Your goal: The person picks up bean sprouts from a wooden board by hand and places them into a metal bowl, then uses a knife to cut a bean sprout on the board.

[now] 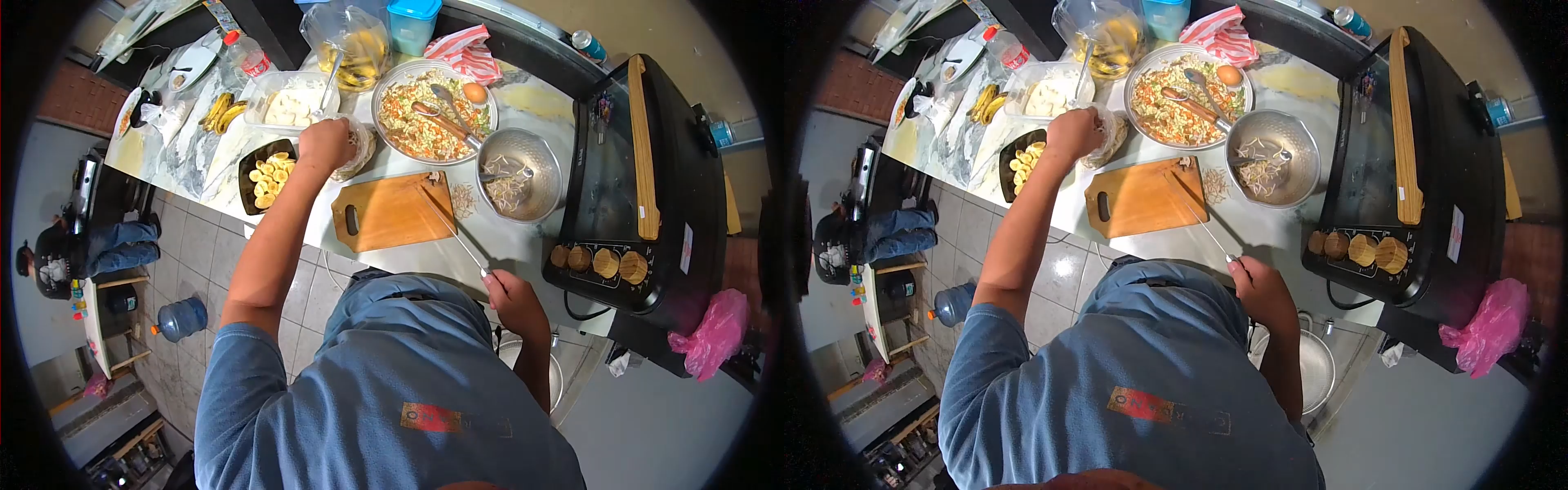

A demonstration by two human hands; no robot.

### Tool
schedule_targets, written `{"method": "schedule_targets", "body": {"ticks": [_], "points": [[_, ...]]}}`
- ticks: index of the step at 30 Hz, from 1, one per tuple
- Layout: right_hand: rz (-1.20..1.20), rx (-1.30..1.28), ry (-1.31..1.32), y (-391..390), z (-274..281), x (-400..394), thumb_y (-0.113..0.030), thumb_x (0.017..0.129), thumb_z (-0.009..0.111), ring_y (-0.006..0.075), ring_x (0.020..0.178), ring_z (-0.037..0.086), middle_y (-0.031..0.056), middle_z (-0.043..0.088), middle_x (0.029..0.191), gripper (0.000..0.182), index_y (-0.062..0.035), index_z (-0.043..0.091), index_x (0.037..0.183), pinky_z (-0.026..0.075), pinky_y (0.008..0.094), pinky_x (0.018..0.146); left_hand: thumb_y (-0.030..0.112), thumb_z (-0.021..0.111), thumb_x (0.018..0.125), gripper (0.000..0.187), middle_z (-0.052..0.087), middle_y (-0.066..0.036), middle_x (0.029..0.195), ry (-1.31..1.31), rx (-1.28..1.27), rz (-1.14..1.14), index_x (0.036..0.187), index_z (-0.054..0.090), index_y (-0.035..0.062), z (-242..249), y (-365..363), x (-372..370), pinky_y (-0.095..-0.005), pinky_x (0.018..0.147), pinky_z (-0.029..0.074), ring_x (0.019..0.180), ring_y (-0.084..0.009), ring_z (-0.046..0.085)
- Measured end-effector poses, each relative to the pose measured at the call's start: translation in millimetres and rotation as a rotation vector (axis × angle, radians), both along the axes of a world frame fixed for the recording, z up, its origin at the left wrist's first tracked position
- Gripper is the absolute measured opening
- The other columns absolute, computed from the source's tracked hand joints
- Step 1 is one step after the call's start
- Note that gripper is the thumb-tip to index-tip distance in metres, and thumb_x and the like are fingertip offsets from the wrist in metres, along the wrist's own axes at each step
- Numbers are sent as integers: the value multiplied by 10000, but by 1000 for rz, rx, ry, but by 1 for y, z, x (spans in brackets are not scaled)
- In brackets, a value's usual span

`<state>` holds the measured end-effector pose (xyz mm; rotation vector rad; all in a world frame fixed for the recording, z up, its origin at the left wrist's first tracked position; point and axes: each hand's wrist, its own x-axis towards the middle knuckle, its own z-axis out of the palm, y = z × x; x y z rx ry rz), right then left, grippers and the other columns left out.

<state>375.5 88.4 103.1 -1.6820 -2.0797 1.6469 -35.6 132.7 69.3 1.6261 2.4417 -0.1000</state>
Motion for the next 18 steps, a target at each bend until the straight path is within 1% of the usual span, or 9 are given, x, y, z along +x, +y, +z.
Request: {"method": "schedule_targets", "body": {"ticks": [3,6,8,9,11,12,14,17,18], "points": [[7,6,2,1,-1,-2,-314,997,552,210,600,580,132,599,641,343,5,656,925,448,368,600,276,707,775,356,724,-183,1055,25,-33,38,1062,693,65,2,3,0,-454,836,575,985,-360,704],[14,16,-10,2,1,-1,-321,999,546,215,602,584,135,602,647,350,5,656,932,451,370,606,280,714,731,374,733,-165,982,32,-25,-35,1042,717,73,-7,5,-17,-461,824,563,948,-371,697],[19,18,-15,3,2,0,-323,1001,544,216,603,584,137,604,650,353,5,656,933,453,371,609,260,726,710,344,733,-172,979,1,-179,-86,997,739,71,-3,6,-22,-449,824,563,947,-366,700],[9,14,-21,3,3,0,-324,1001,542,215,604,585,135,605,651,355,5,655,933,454,370,612,260,726,710,344,733,-172,979,1,-178,-85,997,739,71,-1,6,-22,-449,824,563,947,-366,700],[0,13,-24,3,3,-2,-325,1002,540,214,605,585,134,606,652,356,5,654,934,455,369,615,198,707,716,260,734,-201,967,-3,-139,-94,919,758,44,8,7,-18,-450,827,579,943,-363,713],[-3,11,-22,3,4,-2,-325,1003,539,211,607,584,130,606,652,356,6,652,934,456,368,617,198,707,716,260,734,-201,967,-2,-139,-95,919,758,44,9,6,-21,-450,827,579,943,-363,713],[-9,12,-19,4,6,-3,-324,1003,539,208,608,584,127,606,651,356,7,650,934,457,367,618,271,737,710,332,732,-179,931,-41,-102,-109,973,753,70,9,5,-30,-419,810,564,899,-350,708],[-8,4,-23,1,8,-3,-321,1002,542,205,609,585,122,605,649,350,7,648,939,457,365,616,260,728,725,301,733,-176,905,-150,10,-99,953,751,66,14,0,-40,-407,795,561,861,-342,712],[-11,-2,-29,0,7,-2,-318,1002,544,203,606,583,122,604,649,346,6,647,940,455,362,612,202,708,752,254,734,-172,900,-167,13,-137,949,741,44,17,-1,-42,-398,780,555,841,-335,713]]}}
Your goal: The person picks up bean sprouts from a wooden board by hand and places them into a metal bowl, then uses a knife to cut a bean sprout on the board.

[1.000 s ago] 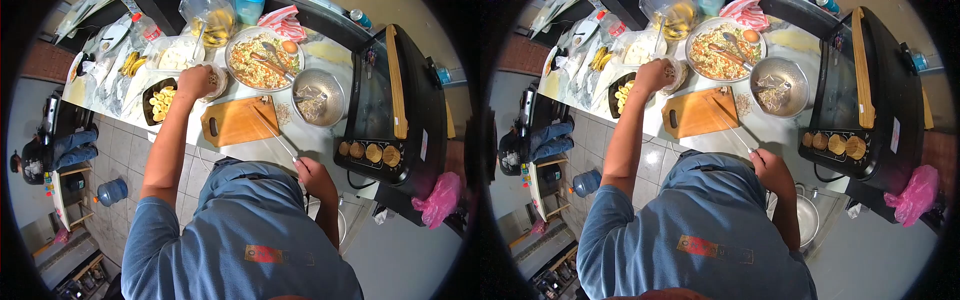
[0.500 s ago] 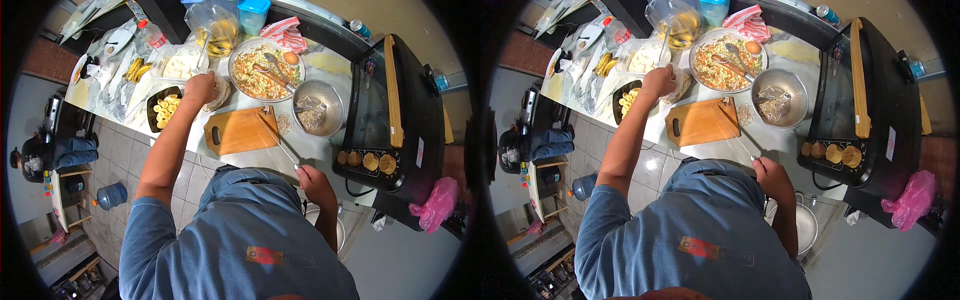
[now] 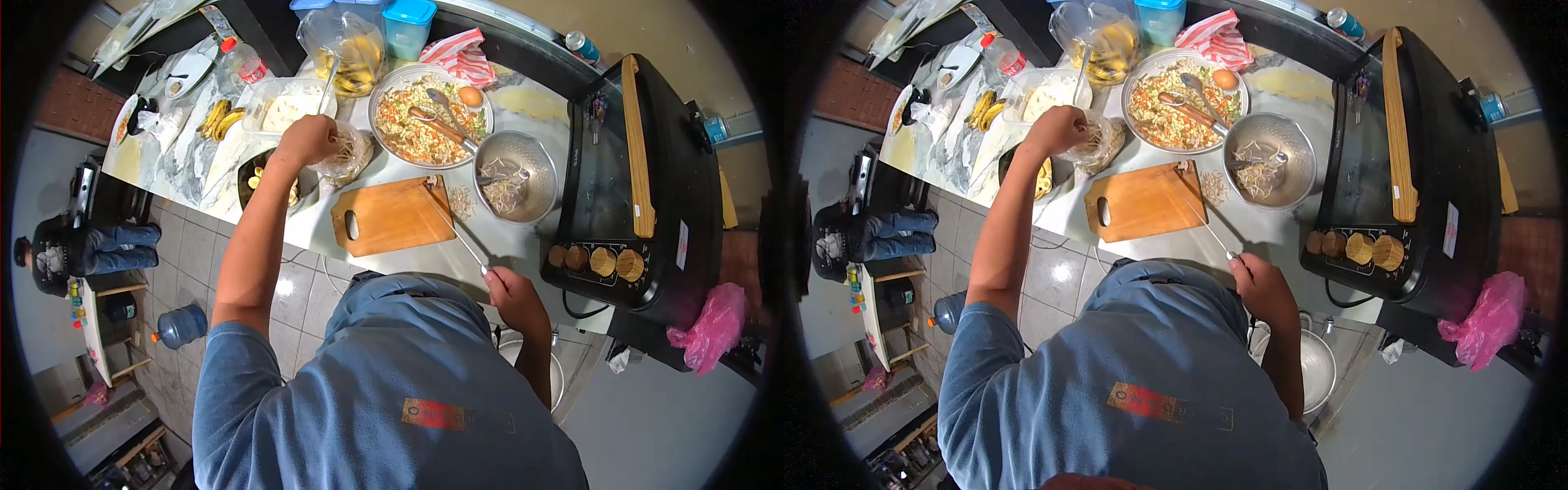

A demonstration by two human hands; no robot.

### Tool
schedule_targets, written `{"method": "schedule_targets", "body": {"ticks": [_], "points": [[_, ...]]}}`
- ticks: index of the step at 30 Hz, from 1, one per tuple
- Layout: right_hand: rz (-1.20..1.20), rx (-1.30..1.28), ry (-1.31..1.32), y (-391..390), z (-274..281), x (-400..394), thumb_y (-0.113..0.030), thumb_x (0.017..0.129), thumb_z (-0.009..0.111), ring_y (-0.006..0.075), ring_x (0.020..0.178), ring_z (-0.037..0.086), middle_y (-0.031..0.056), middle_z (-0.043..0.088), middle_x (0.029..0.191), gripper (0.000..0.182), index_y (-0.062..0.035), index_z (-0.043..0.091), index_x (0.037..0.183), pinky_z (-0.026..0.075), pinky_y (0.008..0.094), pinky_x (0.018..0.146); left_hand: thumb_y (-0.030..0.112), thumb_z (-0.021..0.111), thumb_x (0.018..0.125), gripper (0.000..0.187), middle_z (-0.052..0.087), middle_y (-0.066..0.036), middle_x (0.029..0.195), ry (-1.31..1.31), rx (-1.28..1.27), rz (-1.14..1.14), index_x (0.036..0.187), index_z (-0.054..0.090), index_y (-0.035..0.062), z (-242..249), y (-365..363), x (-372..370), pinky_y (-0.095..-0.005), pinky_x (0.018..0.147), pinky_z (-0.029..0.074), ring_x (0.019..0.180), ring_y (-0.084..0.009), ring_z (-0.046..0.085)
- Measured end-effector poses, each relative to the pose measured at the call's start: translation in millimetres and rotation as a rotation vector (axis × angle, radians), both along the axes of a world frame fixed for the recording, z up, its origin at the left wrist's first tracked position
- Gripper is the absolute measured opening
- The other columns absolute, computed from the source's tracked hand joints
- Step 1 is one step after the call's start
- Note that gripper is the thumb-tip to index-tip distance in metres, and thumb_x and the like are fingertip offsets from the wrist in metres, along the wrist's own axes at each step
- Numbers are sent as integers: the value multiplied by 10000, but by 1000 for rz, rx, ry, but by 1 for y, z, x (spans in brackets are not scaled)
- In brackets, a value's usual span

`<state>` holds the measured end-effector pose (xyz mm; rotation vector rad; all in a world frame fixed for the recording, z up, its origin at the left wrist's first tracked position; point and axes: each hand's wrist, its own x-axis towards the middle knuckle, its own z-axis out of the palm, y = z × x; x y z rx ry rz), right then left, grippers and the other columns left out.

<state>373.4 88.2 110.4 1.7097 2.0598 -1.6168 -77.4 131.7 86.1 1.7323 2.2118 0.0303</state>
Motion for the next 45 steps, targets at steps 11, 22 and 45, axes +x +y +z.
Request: {"method": "schedule_targets", "body": {"ticks": [11,22,45], "points": [[3,53,36,-3,-9,-2,-309,999,554,194,579,552,117,591,627,333,2,648,927,443,354,594,106,704,816,204,739,-153,867,-317,194,40,968,715,-30,18,-18,-4,-322,768,555,786,-219,716],[-29,16,68,-7,-8,-1,-303,999,556,160,579,543,91,584,621,316,-7,661,966,442,339,590,63,706,858,176,744,-137,875,-400,340,50,1007,698,-29,39,-35,-1,-309,756,553,787,-178,712],[61,-34,59,2,-9,-2,-306,1018,545,125,610,524,75,587,655,322,-2,649,1014,443,317,610,75,728,895,134,673,-6,792,-871,201,294,967,678,-27,-38,-130,67,-237,655,487,720,-45,591]]}}
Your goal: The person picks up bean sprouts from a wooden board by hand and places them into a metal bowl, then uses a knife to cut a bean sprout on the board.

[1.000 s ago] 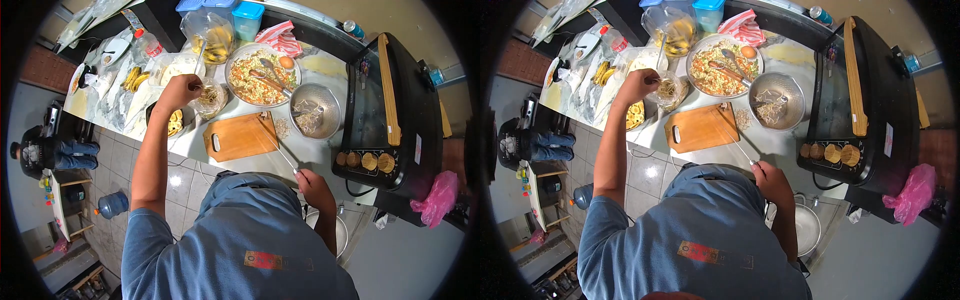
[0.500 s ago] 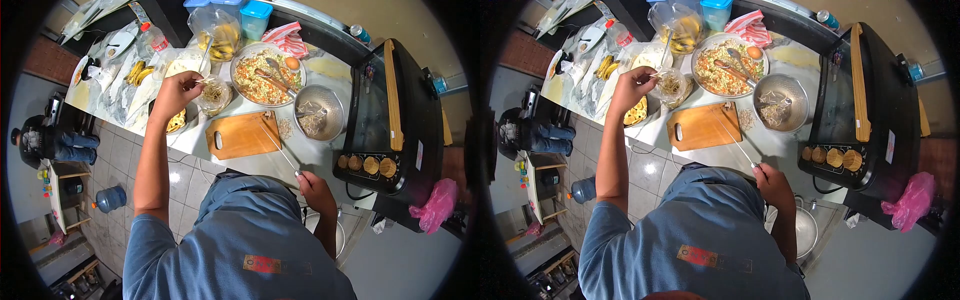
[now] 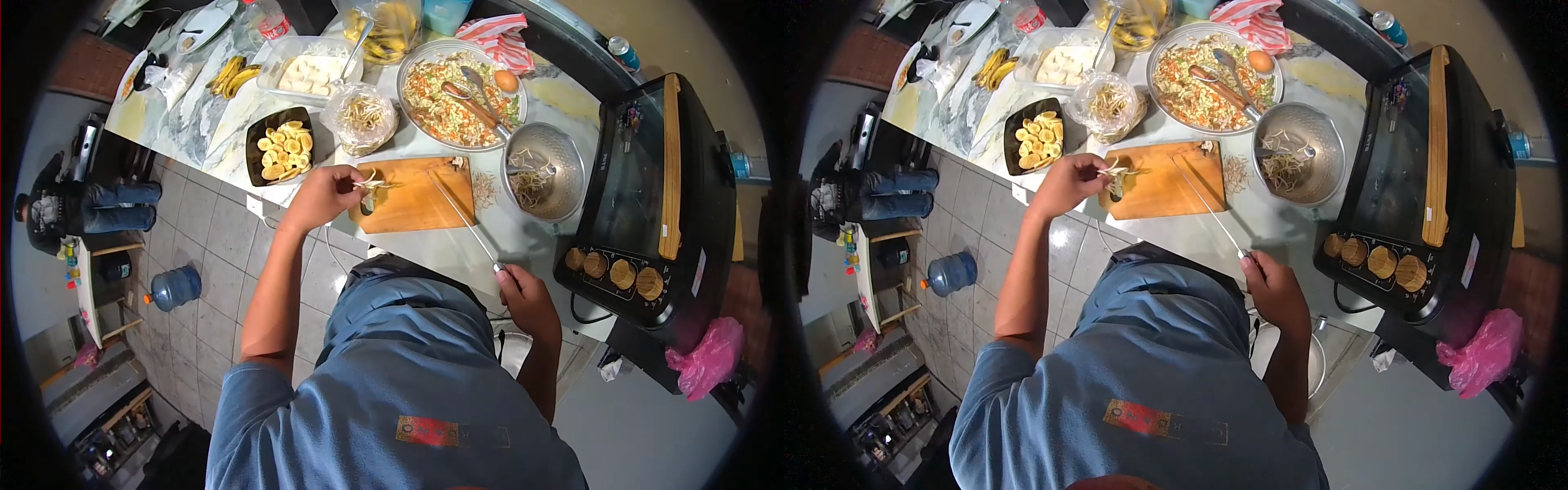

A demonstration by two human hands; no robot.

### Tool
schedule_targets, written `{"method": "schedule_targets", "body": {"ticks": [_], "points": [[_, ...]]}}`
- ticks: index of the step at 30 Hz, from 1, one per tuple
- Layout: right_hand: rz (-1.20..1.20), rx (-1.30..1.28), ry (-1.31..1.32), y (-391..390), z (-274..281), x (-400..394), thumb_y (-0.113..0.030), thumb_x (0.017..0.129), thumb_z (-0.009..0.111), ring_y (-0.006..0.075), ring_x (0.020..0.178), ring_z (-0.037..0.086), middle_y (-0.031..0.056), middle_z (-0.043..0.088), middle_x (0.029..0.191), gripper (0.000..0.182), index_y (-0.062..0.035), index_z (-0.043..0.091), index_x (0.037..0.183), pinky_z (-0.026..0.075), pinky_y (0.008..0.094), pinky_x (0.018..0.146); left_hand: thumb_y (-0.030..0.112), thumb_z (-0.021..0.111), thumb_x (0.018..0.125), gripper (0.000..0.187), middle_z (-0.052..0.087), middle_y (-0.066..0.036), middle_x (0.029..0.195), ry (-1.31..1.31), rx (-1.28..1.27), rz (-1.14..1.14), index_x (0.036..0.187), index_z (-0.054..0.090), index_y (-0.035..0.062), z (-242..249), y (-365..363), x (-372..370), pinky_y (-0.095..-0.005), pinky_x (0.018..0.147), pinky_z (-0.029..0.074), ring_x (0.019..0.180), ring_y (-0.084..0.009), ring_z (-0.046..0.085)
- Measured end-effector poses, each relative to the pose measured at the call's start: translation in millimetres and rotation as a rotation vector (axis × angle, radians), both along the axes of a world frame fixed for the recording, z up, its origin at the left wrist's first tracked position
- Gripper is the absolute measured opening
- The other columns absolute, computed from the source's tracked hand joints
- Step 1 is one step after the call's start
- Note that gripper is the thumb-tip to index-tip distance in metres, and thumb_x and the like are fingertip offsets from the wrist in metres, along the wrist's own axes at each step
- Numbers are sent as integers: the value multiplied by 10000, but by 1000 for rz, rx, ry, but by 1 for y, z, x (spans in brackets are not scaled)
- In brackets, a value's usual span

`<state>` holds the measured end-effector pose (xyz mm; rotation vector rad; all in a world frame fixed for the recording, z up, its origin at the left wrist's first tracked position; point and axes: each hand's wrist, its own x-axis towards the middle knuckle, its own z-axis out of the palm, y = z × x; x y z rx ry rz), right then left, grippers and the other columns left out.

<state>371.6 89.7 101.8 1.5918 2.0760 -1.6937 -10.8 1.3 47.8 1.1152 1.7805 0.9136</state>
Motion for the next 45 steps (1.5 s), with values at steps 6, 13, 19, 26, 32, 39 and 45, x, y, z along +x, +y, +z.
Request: {"method": "schedule_targets", "body": {"ticks": [6,13,19,26,32,39,45], "points": [[12,-15,-21,0,2,-4,-306,1017,547,123,613,509,68,571,654,321,-1,646,1015,435,315,611,205,747,877,263,714,-115,775,85,-213,39,993,719,-30,-24,6,0,-307,695,522,721,-138,662],[18,-13,-58,-1,3,-3,-307,1016,547,127,609,507,75,567,649,322,1,640,998,431,319,606,282,751,882,306,734,-175,872,258,-124,81,1024,745,11,-32,6,-1,-370,724,538,761,-284,706],[-9,-12,-27,-3,2,-3,-316,1017,544,138,609,522,78,576,651,330,-2,642,988,438,328,609,281,758,865,283,723,-153,920,381,-32,103,1009,761,37,-23,6,3,-355,714,531,750,-253,678],[0,-5,-7,-5,-9,1,-317,1011,553,147,607,538,96,595,664,332,0,651,1021,446,329,612,229,803,811,235,724,-86,932,331,100,138,973,774,62,-36,5,5,-319,727,530,769,-186,673],[3,3,-4,-5,-6,-2,-319,1007,554,149,605,530,100,580,658,332,-3,653,1035,442,329,609,139,813,793,186,733,-49,958,223,145,225,968,784,83,-42,4,8,-279,756,532,804,-140,684],[35,1,-28,-4,-6,-4,-321,1008,547,149,600,505,99,566,652,332,-5,646,1013,425,333,595,136,812,809,194,727,-75,1030,132,216,240,993,787,79,-54,3,7,-276,815,532,878,-159,688],[36,-20,-25,-3,0,-8,-321,1004,548,152,608,527,89,576,652,331,-2,636,987,439,338,605,138,816,818,193,718,-81,1023,58,213,255,996,790,70,-43,2,8,-284,874,514,965,-167,674]]}}
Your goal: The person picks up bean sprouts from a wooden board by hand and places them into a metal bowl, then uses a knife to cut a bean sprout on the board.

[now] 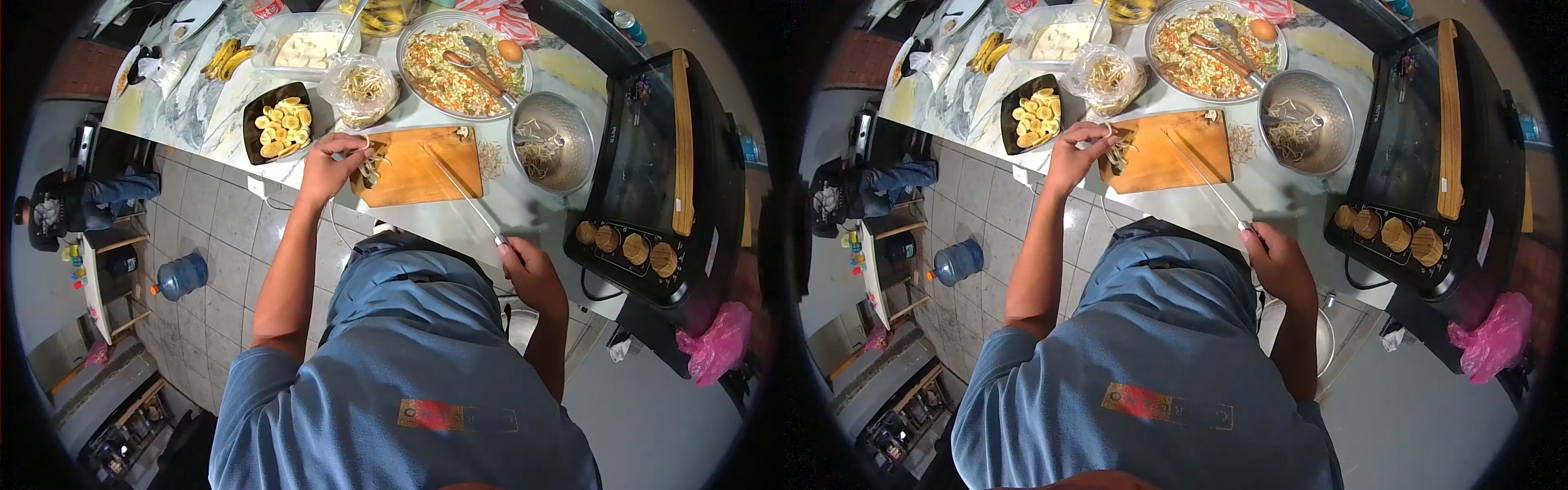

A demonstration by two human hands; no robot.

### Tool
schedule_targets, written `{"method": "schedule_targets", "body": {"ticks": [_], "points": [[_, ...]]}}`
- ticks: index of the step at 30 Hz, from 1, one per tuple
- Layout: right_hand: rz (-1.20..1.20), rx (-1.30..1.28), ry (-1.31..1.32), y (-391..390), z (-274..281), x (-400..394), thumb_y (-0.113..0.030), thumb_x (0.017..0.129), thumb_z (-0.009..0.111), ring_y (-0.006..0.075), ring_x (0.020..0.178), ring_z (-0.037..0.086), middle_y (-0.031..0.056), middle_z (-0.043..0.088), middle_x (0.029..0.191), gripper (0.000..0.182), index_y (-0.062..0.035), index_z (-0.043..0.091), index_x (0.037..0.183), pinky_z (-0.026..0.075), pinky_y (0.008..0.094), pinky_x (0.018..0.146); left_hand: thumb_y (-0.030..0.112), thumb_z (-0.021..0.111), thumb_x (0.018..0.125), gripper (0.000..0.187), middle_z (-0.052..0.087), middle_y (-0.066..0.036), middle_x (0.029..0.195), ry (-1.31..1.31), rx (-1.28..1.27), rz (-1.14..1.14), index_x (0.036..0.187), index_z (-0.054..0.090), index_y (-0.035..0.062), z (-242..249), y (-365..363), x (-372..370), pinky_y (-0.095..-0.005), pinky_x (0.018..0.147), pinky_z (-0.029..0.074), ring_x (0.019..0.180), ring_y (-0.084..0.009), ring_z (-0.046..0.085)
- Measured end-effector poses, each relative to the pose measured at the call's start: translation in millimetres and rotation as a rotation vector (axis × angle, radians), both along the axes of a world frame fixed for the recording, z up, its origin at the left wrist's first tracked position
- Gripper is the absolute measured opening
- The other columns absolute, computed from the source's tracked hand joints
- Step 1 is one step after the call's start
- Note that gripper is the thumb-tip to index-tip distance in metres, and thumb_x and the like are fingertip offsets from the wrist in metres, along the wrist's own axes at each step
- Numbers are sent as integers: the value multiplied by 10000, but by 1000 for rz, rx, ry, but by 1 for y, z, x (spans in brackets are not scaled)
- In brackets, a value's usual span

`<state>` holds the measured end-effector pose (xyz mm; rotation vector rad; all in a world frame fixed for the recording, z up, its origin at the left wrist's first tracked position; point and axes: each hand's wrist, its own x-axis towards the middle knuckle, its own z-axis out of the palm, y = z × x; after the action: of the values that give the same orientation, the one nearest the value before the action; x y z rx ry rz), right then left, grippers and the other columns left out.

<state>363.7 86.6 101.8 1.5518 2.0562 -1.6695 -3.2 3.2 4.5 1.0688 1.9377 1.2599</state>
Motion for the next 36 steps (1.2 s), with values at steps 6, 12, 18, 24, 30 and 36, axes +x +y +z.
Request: {"method": "schedule_targets", "body": {"ticks": [6,12,18,24,30,36], "points": [[9,10,8,0,-1,-1,-319,1003,546,159,619,537,95,584,667,327,-3,631,987,448,341,616,129,815,807,150,730,-77,947,76,-39,14,940,786,66,5,3,-1,-304,833,518,927,-194,682],[12,8,10,0,-2,0,-322,1007,544,166,617,538,96,584,667,326,-8,630,989,448,343,615,151,796,844,170,712,-94,896,362,-61,-13,973,776,42,20,5,5,-286,811,501,873,-178,656],[-5,23,29,0,-7,5,-328,1011,545,156,602,528,87,575,650,329,-12,629,973,438,342,598,122,750,871,147,733,-122,872,116,-33,-54,992,772,41,27,13,16,-312,704,517,764,-213,675],[-71,27,57,-8,-10,15,-326,1018,545,128,582,515,53,569,630,321,-22,640,983,426,320,581,267,712,896,240,734,-152,817,330,-254,13,979,774,50,27,22,17,-361,687,540,719,-263,710],[-130,-20,51,-14,-16,21,-331,1022,548,106,577,509,30,564,628,320,-29,651,1011,422,305,574,227,701,884,214,729,-171,874,590,-239,-76,981,770,48,25,17,7,-408,715,533,745,-324,691],[-102,-9,46,-12,-16,17,-339,1023,548,109,591,521,35,574,634,330,-26,652,1020,431,306,585,227,666,908,218,724,-162,898,661,-261,-82,980,764,46,20,10,4,-444,763,501,822,-335,683]]}}
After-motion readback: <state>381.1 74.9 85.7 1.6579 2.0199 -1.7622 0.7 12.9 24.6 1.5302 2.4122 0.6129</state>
